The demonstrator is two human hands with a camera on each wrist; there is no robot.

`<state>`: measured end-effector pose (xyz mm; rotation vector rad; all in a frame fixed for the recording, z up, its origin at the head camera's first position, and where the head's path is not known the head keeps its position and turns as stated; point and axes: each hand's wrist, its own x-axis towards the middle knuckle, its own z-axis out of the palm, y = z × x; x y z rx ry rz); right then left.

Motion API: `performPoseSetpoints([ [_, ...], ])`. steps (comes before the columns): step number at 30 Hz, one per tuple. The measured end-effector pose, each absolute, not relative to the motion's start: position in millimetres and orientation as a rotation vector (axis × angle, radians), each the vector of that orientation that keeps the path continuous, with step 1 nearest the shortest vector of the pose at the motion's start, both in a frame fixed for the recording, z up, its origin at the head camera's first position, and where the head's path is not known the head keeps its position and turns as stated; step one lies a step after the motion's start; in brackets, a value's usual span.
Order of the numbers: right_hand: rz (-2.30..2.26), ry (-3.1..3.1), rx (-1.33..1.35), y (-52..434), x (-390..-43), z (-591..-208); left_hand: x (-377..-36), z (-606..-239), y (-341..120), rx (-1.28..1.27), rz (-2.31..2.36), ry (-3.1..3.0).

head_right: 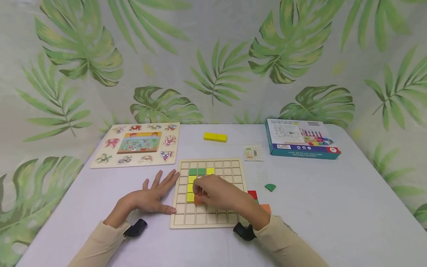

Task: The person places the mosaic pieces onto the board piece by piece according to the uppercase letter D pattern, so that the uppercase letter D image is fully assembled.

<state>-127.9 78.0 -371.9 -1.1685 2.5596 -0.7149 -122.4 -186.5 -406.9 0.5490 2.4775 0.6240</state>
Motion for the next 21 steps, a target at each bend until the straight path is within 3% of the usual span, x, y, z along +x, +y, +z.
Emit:
performPoseSetpoints([
  [21,-0.718,2.548,-1.200,54,-122,-383,-124,-409,-187,0.557,0.609,2.497],
])
